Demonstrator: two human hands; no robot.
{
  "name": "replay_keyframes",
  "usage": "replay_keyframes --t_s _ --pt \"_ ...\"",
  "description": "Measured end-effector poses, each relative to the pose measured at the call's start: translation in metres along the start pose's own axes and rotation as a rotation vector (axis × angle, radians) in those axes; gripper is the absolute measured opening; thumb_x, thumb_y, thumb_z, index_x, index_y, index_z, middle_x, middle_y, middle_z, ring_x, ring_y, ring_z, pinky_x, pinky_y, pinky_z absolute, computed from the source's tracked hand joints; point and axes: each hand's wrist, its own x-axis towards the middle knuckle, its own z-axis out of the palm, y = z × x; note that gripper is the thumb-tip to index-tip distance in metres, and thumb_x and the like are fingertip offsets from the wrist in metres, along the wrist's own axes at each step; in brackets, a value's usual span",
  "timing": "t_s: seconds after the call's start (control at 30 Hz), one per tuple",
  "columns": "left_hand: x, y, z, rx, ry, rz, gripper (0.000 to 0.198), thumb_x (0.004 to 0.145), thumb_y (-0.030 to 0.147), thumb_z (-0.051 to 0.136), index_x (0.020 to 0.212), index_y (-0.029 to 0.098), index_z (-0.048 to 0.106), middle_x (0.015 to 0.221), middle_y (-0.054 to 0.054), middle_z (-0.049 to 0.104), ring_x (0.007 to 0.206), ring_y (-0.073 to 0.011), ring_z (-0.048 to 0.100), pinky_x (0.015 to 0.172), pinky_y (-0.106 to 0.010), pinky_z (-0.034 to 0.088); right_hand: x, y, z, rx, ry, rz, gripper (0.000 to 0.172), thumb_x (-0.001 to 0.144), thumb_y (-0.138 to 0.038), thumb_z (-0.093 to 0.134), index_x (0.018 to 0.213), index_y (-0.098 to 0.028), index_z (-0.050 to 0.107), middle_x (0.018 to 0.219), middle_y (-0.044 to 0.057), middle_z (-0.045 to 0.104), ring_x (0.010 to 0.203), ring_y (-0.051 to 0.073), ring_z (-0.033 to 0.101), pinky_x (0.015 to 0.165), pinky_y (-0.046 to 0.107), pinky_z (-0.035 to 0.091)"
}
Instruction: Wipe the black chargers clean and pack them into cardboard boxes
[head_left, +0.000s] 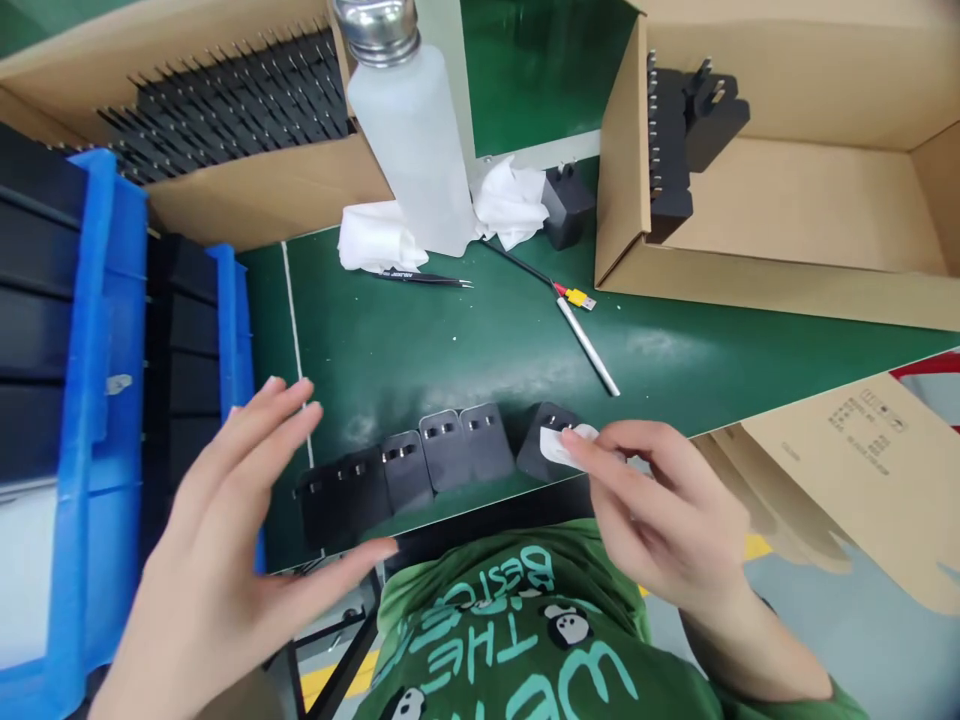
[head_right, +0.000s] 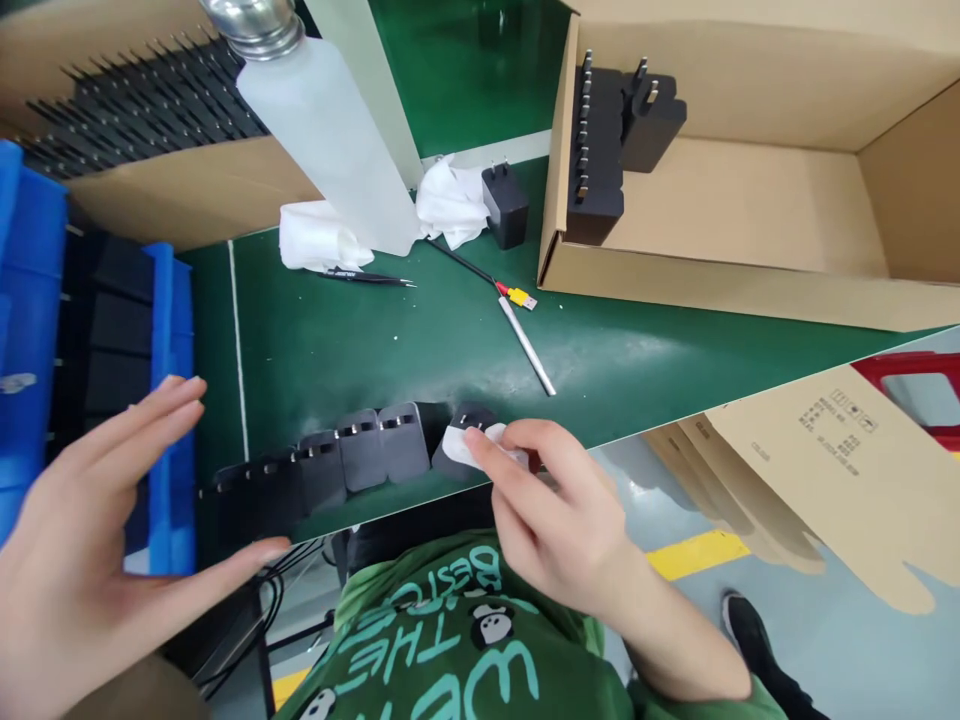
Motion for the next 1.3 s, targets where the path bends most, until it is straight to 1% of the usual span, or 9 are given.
replay_keyframes --t_s 0.1,0.2,0.33,0.43,0.57,0.77,0.93,1.17,1.3 --pt "-0.014 -0.015 0.008 0.048 -0.047 -0.041 0.080 0.089 0.052 0.068 0.157 0.031 0.032 0.158 -0.005 0.043 0.140 -0.0388 0.048 0.118 -0.058 0.044 0.001 -0.006 0.012 -0.112 -0.049 -0.053 0.042 0.085 0.007 0.057 0.123 -0.009 0.065 0.100 0.011 0.059 0.083 0.015 0.059 0.067 0.029 0.054" --pt "-0.011 -0.007 0.014 0.059 -0.018 0.021 0.076 0.087 0.041 0.074 0.153 0.026 0.040 0.153 -0.011 0.049 0.138 -0.0358 0.052 0.119 -0.054 0.042 0.009 -0.014 0.016 -0.269 -0.096 -0.073 0.037 0.087 0.005 0.056 0.122 -0.007 0.064 0.093 0.010 0.058 0.075 0.015 0.053 0.061 0.029 0.050" --pt "0.026 0.032 0.020 0.129 -0.067 0.267 0.080 0.085 0.046 0.074 0.151 0.014 0.041 0.153 -0.016 0.050 0.143 -0.0385 0.044 0.124 -0.058 0.030 0.017 -0.019 0.013 -0.384 -0.213 -0.109 0.037 0.091 0.002 0.054 0.127 -0.004 0.060 0.091 0.009 0.058 0.074 0.016 0.051 0.060 0.028 0.047" --pt "0.059 0.054 0.033 0.096 -0.206 0.422 0.084 0.082 0.045 0.078 0.149 0.009 0.042 0.150 -0.013 0.055 0.139 -0.0387 0.049 0.119 -0.059 0.036 0.018 -0.013 0.011 -0.407 -0.275 -0.166 0.031 0.096 -0.004 0.050 0.125 -0.005 0.060 0.091 0.009 0.059 0.076 0.017 0.051 0.063 0.029 0.046" --pt "0.078 0.060 0.054 0.020 -0.252 0.460 0.074 0.082 0.025 0.077 0.145 0.006 0.044 0.124 -0.011 0.072 0.122 -0.0329 0.064 0.111 -0.055 0.046 0.022 -0.002 0.009 -0.307 -0.319 -0.276 0.025 0.100 -0.009 0.046 0.121 -0.008 0.061 0.094 0.009 0.062 0.080 0.017 0.052 0.069 0.030 0.046" --pt "0.075 0.058 0.057 0.020 -0.230 0.413 0.037 0.081 0.022 0.073 0.116 0.010 0.064 0.111 -0.011 0.074 0.109 -0.0320 0.068 0.105 -0.055 0.050 0.029 0.004 -0.008 0.017 -0.499 -0.315 0.024 0.103 -0.012 0.043 0.112 -0.011 0.065 0.083 0.003 0.062 0.071 0.013 0.051 0.062 0.027 0.046" --pt "0.078 0.061 0.057 0.044 -0.194 0.423 0.037 0.080 0.026 0.075 0.112 0.010 0.064 0.109 -0.011 0.073 0.109 -0.0331 0.067 0.105 -0.056 0.050 0.021 0.004 0.001 0.085 -0.160 -0.162 0.036 0.091 0.004 0.052 0.123 -0.009 0.065 0.102 0.007 0.055 0.086 0.012 0.057 0.070 0.024 0.051" --pt "0.076 0.059 0.058 0.061 -0.172 0.407 0.036 0.078 0.024 0.076 0.109 0.011 0.066 0.107 -0.009 0.075 0.113 -0.0329 0.067 0.107 -0.054 0.048 -0.005 0.001 0.004 0.014 -0.327 -0.219 0.033 0.093 0.003 0.044 0.120 -0.004 0.063 0.103 0.011 0.059 0.090 0.017 0.056 0.077 0.031 0.054" --pt "0.076 0.060 0.060 0.060 -0.167 0.409 0.043 0.074 0.027 0.081 0.110 0.010 0.066 0.106 -0.009 0.075 0.113 -0.0336 0.067 0.107 -0.055 0.048 -0.006 -0.001 -0.005 0.018 -0.267 -0.136 0.033 0.090 0.005 0.047 0.110 -0.011 0.067 0.106 0.010 0.055 0.090 0.014 0.056 0.073 0.025 0.053"
